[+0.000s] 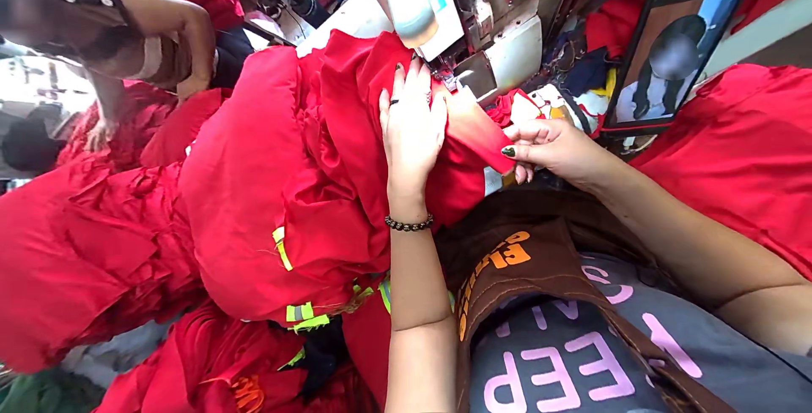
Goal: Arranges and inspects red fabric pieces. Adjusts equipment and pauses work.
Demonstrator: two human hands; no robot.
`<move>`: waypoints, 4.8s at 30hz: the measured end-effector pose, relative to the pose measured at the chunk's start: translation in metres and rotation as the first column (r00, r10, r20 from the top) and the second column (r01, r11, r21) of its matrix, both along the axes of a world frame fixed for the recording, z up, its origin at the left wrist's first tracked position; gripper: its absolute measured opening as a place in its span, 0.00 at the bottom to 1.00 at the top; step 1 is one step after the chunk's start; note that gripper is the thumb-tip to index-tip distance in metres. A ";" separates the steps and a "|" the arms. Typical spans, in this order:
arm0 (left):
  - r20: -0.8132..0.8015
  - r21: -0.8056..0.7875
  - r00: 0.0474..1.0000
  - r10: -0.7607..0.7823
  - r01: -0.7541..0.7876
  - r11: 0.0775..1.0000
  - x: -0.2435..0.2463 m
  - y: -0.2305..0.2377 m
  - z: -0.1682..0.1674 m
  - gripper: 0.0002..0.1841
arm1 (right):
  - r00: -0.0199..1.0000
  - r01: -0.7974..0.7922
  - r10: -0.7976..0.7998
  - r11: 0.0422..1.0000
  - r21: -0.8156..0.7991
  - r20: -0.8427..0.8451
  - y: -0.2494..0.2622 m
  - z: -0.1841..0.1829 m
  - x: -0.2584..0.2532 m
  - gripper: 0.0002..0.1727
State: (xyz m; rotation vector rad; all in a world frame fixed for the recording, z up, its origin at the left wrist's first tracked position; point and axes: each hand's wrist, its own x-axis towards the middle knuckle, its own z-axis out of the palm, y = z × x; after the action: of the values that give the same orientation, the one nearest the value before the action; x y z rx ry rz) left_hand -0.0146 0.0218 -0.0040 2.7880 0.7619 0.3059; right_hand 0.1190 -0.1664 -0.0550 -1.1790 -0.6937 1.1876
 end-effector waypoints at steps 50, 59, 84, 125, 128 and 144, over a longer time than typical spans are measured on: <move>-0.080 0.009 0.961 0.266 -0.266 0.964 0.053 0.033 0.009 0.25 | 0.742 0.352 -0.431 0.902 0.249 0.513 0.066 -0.007 -0.011 0.14; -0.087 -0.032 0.898 0.432 -0.436 0.900 0.055 0.049 0.010 0.28 | 0.487 0.331 -0.457 0.885 0.327 0.744 0.064 -0.018 -0.012 0.16; 0.823 -0.272 0.416 0.387 -0.309 0.911 -0.052 -0.075 -0.055 0.09 | 0.520 -0.282 0.004 0.945 0.167 0.854 0.059 0.016 -0.022 0.18; 0.323 0.044 0.944 0.071 -0.090 0.995 -0.097 -0.053 -0.097 0.11 | 0.409 -0.325 0.094 0.944 0.048 0.908 -0.043 0.025 -0.064 0.12; 0.335 0.012 0.911 0.242 -0.261 0.965 -0.115 -0.036 -0.113 0.15 | 0.355 -0.405 0.101 0.913 0.055 0.930 -0.047 0.032 -0.073 0.10; 0.281 -0.195 0.932 0.231 -0.180 0.964 -0.120 -0.027 -0.109 0.15 | 0.276 -0.315 0.091 0.949 0.000 0.957 0.047 -0.009 -0.030 0.12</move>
State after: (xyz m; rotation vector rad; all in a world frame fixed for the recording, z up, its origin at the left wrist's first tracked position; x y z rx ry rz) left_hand -0.1350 -0.0056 -0.1127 2.4301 0.9548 0.6577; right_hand 0.0893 -0.1193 -0.0637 -1.6290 -1.9069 0.4212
